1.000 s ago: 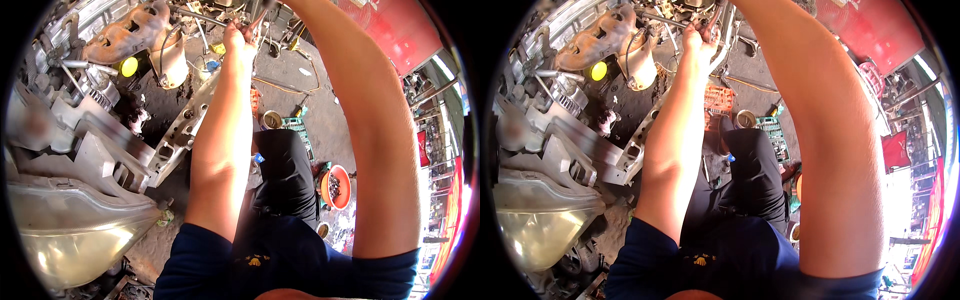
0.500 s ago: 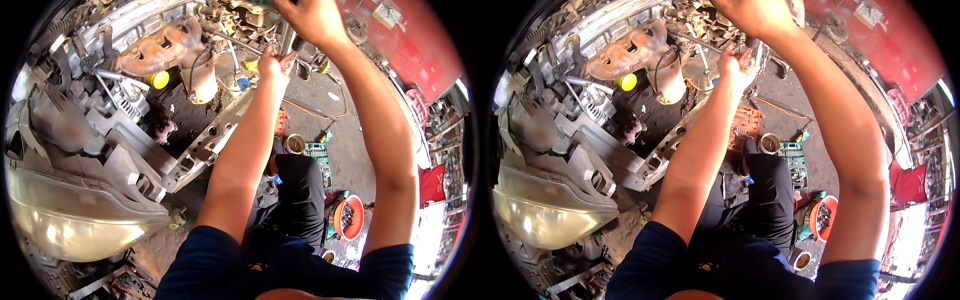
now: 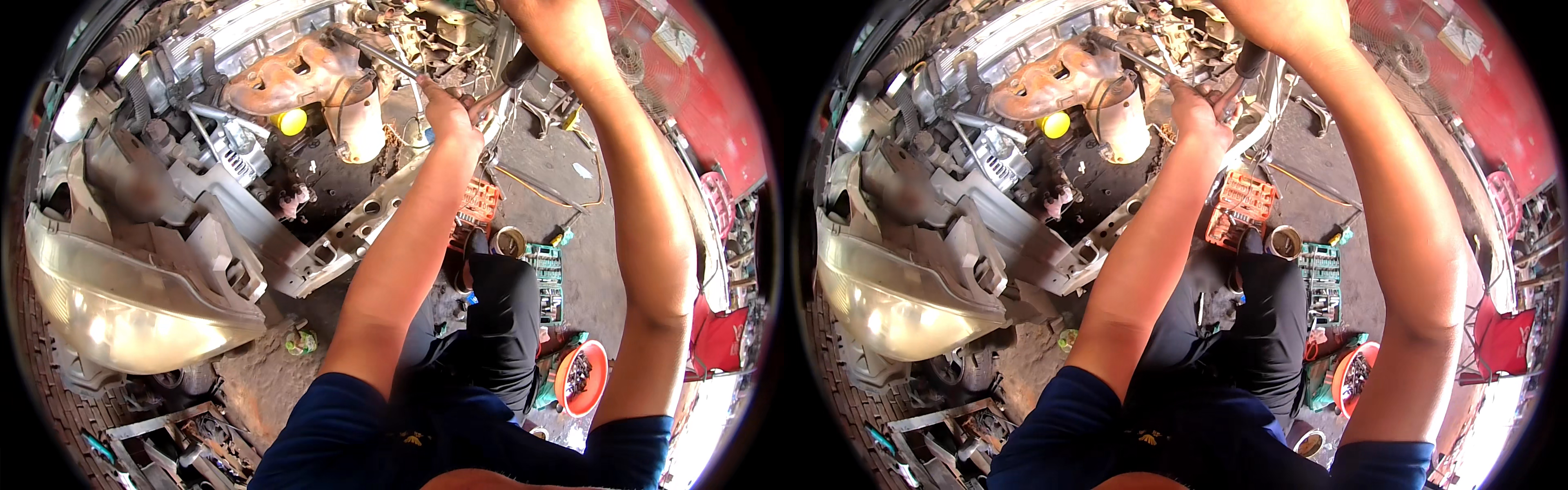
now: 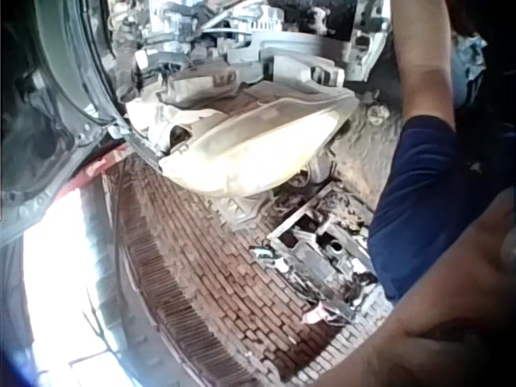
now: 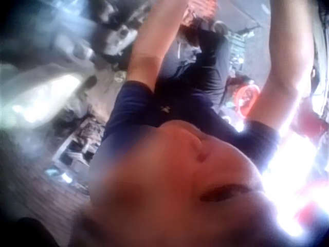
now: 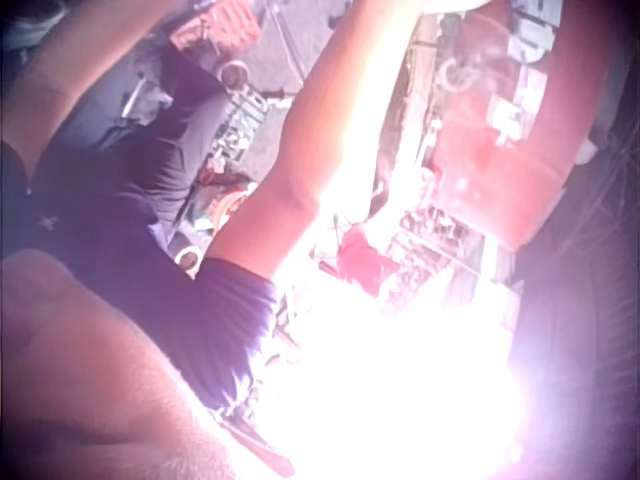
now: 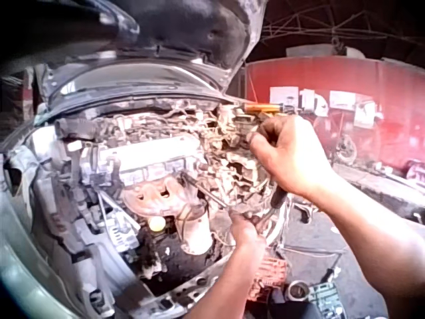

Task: The person disassembles car engine components by loosening bolts using a ratchet wrench with an extension bar, changing sockets, and unscrewing fasteners around the engine block by hand and with hand tools.

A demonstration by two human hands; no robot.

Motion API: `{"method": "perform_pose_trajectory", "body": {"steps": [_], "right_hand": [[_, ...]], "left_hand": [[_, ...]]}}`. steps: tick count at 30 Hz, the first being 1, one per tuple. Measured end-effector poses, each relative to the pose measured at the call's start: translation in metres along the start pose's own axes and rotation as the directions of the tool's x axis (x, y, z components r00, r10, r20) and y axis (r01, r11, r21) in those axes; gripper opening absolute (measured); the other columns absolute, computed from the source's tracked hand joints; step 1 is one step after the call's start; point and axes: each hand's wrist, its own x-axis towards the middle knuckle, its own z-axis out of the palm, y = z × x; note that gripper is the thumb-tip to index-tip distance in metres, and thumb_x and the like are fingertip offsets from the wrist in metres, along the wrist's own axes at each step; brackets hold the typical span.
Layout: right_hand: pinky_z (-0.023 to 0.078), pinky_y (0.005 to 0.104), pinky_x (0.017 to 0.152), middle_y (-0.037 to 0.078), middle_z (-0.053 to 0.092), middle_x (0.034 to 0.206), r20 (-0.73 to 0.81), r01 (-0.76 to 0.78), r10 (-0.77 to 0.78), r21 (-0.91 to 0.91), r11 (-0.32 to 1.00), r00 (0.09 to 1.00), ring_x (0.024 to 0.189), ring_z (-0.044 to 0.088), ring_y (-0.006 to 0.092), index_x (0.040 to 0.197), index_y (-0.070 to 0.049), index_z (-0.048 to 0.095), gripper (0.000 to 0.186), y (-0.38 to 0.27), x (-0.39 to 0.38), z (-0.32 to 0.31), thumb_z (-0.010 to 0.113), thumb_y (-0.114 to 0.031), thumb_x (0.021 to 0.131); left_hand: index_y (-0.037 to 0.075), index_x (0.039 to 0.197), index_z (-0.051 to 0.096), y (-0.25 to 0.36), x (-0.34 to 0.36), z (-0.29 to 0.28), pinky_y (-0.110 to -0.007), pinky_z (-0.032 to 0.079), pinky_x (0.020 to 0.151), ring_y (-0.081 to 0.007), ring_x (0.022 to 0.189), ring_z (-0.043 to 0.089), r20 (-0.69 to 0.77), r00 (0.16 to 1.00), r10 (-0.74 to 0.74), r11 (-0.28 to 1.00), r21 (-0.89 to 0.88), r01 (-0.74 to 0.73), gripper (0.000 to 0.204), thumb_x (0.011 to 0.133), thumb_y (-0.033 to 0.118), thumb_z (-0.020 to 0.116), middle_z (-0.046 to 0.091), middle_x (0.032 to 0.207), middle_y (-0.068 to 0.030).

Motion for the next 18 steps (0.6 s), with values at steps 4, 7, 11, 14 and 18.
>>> {"method": "perform_pose_trajectory", "body": {"steps": [4,7,11,14,18], "right_hand": [[0.053,0.0439,0.064,0.025,0.062,0.065,-0.018,0.092,-0.092,0.003,0.996,0.996,0.059,0.066,0.0315,0.079,0.006,0.071,0.028,0.006,0.003,0.015,0.066,-0.020,0.088],[0.053,0.0438,0.064,0.024,0.063,0.065,0.010,0.025,-0.025,-0.064,0.998,1.000,0.060,0.066,0.0322,0.079,0.006,0.071,0.028,0.003,0.002,0.015,0.067,-0.020,0.087],[0.053,0.0448,0.065,0.022,0.064,0.065,0.006,-0.029,0.029,-0.015,0.999,1.000,0.061,0.067,0.0328,0.075,0.003,0.070,0.028,-0.014,-0.001,0.015,0.069,-0.022,0.087],[0.054,0.0453,0.065,0.019,0.066,0.065,-0.008,0.304,-0.309,-0.156,0.940,0.951,0.062,0.067,0.0348,0.073,0.000,0.071,0.027,-0.027,-0.010,0.020,0.070,-0.023,0.087],[0.055,0.0467,0.067,0.019,0.068,0.068,0.035,0.351,-0.353,-0.248,0.903,0.935,0.066,0.069,0.0381,0.080,-0.004,0.074,0.024,-0.033,-0.007,0.024,0.071,-0.026,0.087]], "left_hand": [[0.012,0.086,0.047,0.007,0.022,-0.015,-0.041,0.056,0.060,-0.0233,0.069,0.059,-0.042,0.999,0.027,1.000,-0.013,-0.027,0.064,0.104,0.073,0.039,0.047,0.081,-0.0037],[0.013,0.085,0.048,0.010,0.023,-0.015,-0.047,0.050,0.061,-0.0291,0.073,0.072,-0.067,0.998,0.008,1.000,0.028,-0.007,0.064,0.105,0.073,0.038,0.050,0.081,-0.0043],[0.012,0.087,0.048,0.013,0.019,-0.015,-0.048,0.051,0.059,-0.0296,0.073,0.071,-0.047,0.999,-0.012,0.999,0.042,0.014,0.063,0.105,0.072,0.041,0.051,0.081,-0.0050],[0.013,0.086,0.048,0.016,0.017,-0.019,-0.048,0.051,0.063,-0.0310,0.083,0.075,0.016,0.999,-0.040,0.999,-0.016,0.040,0.063,0.105,0.072,0.040,0.056,0.080,-0.0061],[0.014,0.083,0.048,0.024,0.016,-0.016,-0.044,0.050,0.061,-0.0301,0.080,0.073,0.061,0.997,-0.048,0.997,-0.061,0.051,0.063,0.105,0.073,0.039,0.051,0.076,-0.0039]]}}
